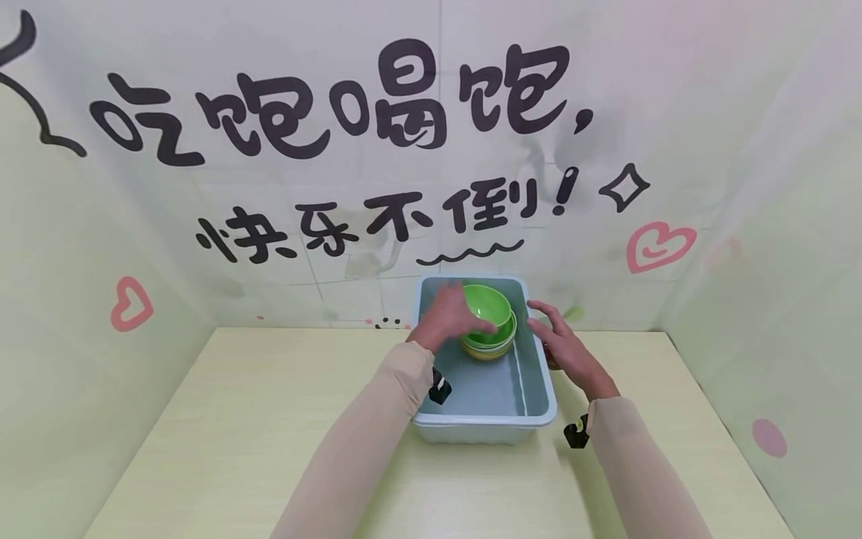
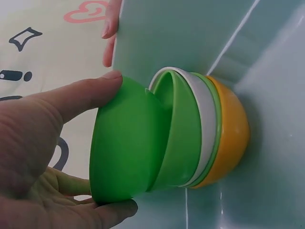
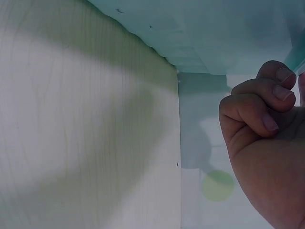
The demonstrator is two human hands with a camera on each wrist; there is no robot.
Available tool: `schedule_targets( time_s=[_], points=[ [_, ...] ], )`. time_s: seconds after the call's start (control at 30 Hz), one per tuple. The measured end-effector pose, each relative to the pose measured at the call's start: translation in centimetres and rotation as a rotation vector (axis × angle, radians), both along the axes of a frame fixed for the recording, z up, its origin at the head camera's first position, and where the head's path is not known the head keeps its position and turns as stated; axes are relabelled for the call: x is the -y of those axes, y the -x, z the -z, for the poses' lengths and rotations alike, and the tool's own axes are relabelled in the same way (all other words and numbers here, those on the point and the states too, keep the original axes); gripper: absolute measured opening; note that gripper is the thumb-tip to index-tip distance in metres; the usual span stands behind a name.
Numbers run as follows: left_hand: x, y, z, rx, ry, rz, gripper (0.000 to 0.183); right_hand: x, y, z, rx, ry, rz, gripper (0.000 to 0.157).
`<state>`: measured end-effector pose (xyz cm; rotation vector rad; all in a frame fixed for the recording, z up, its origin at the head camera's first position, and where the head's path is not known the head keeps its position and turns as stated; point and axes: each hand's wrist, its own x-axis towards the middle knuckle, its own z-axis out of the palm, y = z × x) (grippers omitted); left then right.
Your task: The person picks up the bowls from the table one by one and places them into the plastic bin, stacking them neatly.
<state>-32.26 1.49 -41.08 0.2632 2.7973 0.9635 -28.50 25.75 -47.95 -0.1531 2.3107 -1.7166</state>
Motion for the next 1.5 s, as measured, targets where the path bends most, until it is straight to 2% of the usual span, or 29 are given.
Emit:
schedule_targets(
  time_s=[0.23, 0.43, 0.6, 0.83, 1.03, 1.5],
  points=[
    [-0.4, 0.2, 0.4, 0.01, 0.067, 0.039, 0.083, 0.0, 0.0, 0.0, -0.003, 0.0, -0.001, 0.058],
    [-0.7, 0.2, 0.6, 0.025, 0.079, 0.052, 0.086, 0.2, 0.0, 0.0, -0.003, 0.0, 0.004, 0.058],
    [-0.7, 0.3, 0.8, 0.039, 0.08, 0.06, 0.092, 0.2, 0.2, 0.2, -0.008, -0.002, 0.002, 0.058],
    [-0.9, 0.1, 0.8, 0.075, 0.081, 0.075, 0.112, 0.2, 0.3, 0.2, -0.014, -0.004, 0.001, 0.057],
    [-1.0, -0.1, 0.9, 0.097, 0.086, 0.1, 0.114, 0.1, 0.0, 0.2, -0.011, -0.019, 0.0, 0.059],
    [-1.1, -0.3, 0.8, 0.148, 0.139, 0.07, 0.116, 0.0, 0.4, 0.2, -0.013, 0.004, -0.007, 0.059]
  ],
)
